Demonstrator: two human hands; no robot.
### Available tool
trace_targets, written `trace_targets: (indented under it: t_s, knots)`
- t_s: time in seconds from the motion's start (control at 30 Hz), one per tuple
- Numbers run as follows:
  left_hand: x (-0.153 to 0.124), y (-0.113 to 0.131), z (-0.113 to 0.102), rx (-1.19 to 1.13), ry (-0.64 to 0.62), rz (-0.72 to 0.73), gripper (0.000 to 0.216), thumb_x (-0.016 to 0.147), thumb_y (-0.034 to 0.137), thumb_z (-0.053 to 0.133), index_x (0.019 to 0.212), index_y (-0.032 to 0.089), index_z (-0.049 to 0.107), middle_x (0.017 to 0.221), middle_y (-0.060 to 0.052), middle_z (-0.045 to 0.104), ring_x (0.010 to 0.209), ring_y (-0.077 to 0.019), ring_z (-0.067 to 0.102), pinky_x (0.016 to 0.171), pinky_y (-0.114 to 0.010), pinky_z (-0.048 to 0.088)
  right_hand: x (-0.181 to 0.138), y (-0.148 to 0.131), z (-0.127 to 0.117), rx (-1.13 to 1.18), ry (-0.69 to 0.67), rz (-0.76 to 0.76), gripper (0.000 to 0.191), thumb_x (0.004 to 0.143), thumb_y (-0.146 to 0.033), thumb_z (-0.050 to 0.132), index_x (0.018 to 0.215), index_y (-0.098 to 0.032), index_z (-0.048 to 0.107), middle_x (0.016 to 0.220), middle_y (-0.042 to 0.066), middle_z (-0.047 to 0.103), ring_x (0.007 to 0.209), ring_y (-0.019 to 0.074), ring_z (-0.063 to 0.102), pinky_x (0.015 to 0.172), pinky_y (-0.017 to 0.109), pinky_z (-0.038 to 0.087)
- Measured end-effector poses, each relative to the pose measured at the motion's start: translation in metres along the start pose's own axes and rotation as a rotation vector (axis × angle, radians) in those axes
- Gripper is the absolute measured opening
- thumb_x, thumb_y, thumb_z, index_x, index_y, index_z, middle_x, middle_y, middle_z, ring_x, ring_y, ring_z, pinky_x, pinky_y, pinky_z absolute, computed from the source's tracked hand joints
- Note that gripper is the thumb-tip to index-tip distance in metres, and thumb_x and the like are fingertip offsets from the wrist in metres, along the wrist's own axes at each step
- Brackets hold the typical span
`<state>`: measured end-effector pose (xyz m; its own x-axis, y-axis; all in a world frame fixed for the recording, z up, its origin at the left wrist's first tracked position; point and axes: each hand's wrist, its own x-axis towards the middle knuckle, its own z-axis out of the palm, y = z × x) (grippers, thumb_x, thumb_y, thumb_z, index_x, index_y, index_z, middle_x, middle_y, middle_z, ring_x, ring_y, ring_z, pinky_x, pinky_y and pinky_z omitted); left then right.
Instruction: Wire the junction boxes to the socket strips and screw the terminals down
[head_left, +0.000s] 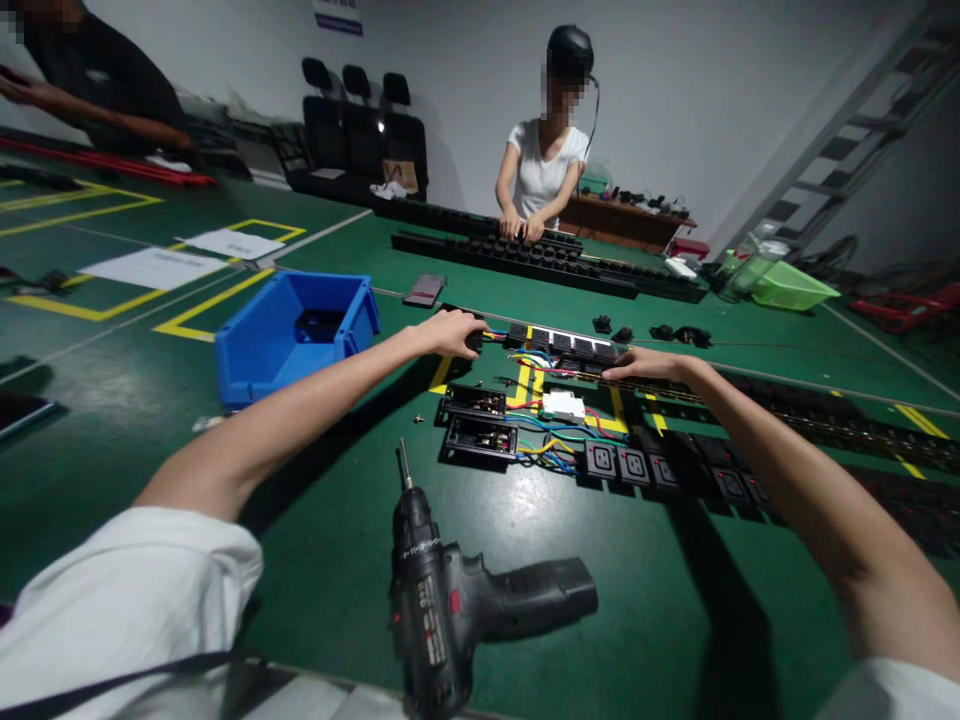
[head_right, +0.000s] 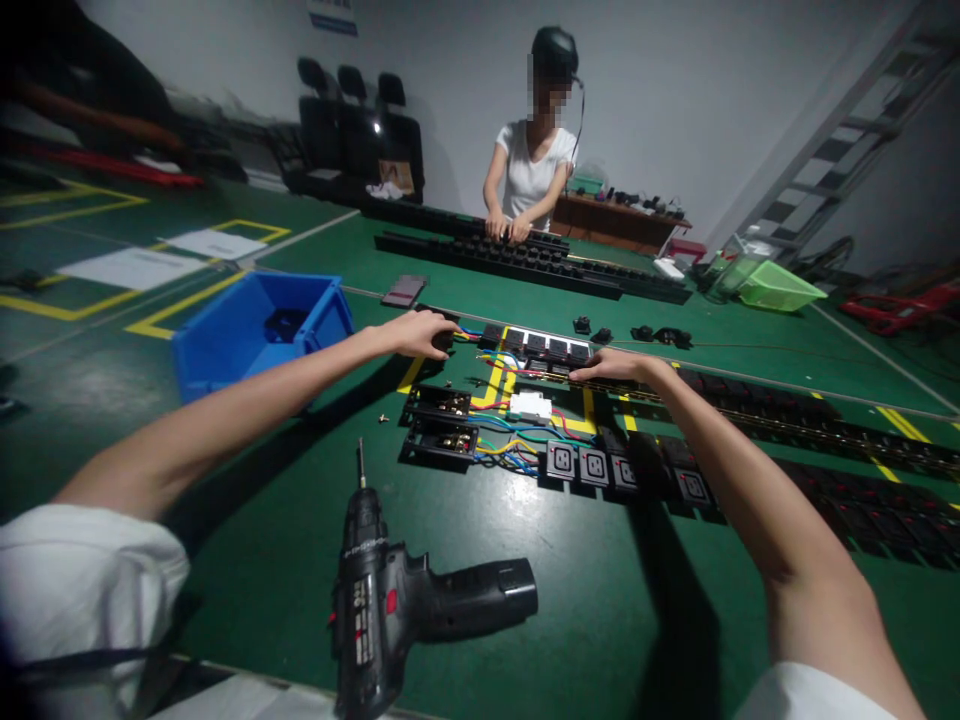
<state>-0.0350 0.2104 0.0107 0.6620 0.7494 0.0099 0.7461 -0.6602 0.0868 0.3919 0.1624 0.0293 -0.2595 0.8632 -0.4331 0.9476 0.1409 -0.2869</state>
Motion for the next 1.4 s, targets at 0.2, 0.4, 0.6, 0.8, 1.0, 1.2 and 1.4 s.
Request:
trace_targets:
  t_s: [0.2, 0.4, 0.6, 0.8, 1.0, 1.2, 1.4]
  knots:
    - [-0.01, 0.002, 0.016, 0.125, 0.057, 0.02, 0.076, 0.072, 0.044, 0.073, 0.14, 0.029, 0.044, 0.127, -0.01, 0.056, 0.115, -0.0311, 0.047, 0.092, -0.035, 0.036, 0.018, 0.007, 0.027, -0.091, 0.233, -0.023, 0.068, 0.068, -0.071, 0.066, 0.104, -0.013, 0.064, 0.098, 0.009, 0.066, 0.085, 0.0231, 0.062, 0.077, 0.032, 0.049]
    - [-0.016, -0.002, 0.028, 0.146, 0.058, 0.012, 0.071, 0.077, 0.049, 0.068, 0.139, 0.025, 0.045, 0.129, -0.012, 0.056, 0.115, -0.0307, 0.047, 0.092, -0.035, 0.036, 0.018, 0.007, 0.058, -0.216, 0.52, 0.016, 0.07, 0.066, -0.072, 0.067, 0.104, -0.014, 0.057, 0.106, 0.014, 0.058, 0.101, 0.0309, 0.054, 0.081, 0.04, 0.048]
    - [-0.025, -0.005, 0.032, 0.115, 0.055, 0.022, 0.07, 0.078, 0.056, 0.064, 0.138, 0.024, 0.047, 0.124, -0.012, 0.058, 0.11, -0.03, 0.051, 0.092, -0.038, 0.038, 0.011, 0.002, 0.061, -0.23, 0.569, -0.061, 0.067, 0.066, -0.068, 0.07, 0.103, -0.014, 0.058, 0.101, 0.013, 0.058, 0.097, 0.0284, 0.054, 0.081, 0.039, 0.048]
    - [-0.034, 0.017, 0.014, 0.051, 0.153, 0.081, 0.047, 0.086, 0.044, 0.057, 0.127, 0.021, 0.056, 0.129, -0.012, 0.052, 0.119, -0.0274, 0.047, 0.099, -0.036, 0.037, 0.004, -0.047, 0.051, -0.184, 0.601, -0.218, 0.038, 0.091, -0.046, 0.051, 0.109, -0.014, 0.062, 0.108, 0.012, 0.061, 0.101, 0.0243, 0.055, 0.09, 0.036, 0.045]
    - [-0.032, 0.055, 0.012, -0.002, 0.021, 0.103, 0.023, 0.088, 0.033, 0.059, 0.106, 0.021, 0.066, 0.103, -0.006, 0.066, 0.099, -0.0218, 0.062, 0.087, -0.031, 0.046, 0.033, -0.13, 0.073, -0.181, 0.399, -0.32, 0.025, 0.089, -0.03, 0.06, 0.107, -0.013, 0.064, 0.1, 0.007, 0.064, 0.087, 0.0142, 0.06, 0.082, 0.028, 0.048]
    - [-0.016, 0.072, 0.022, -0.038, -0.166, -0.072, 0.028, 0.093, 0.034, 0.059, 0.112, 0.015, 0.06, 0.111, -0.007, 0.062, 0.098, -0.0194, 0.062, 0.085, -0.039, 0.053, 0.06, -0.168, 0.093, -0.208, 0.307, -0.224, 0.026, 0.094, -0.035, 0.058, 0.104, -0.011, 0.061, 0.101, 0.006, 0.061, 0.095, 0.0156, 0.06, 0.087, 0.035, 0.051]
    - [-0.011, 0.08, 0.018, -0.134, -0.203, -0.132, 0.028, 0.093, 0.035, 0.059, 0.112, 0.014, 0.059, 0.108, -0.007, 0.063, 0.093, -0.0179, 0.063, 0.08, -0.036, 0.055, 0.064, -0.174, 0.087, -0.134, 0.242, -0.323, 0.025, 0.093, -0.032, 0.059, 0.107, -0.011, 0.061, 0.104, 0.006, 0.061, 0.094, 0.015, 0.06, 0.086, 0.034, 0.053]
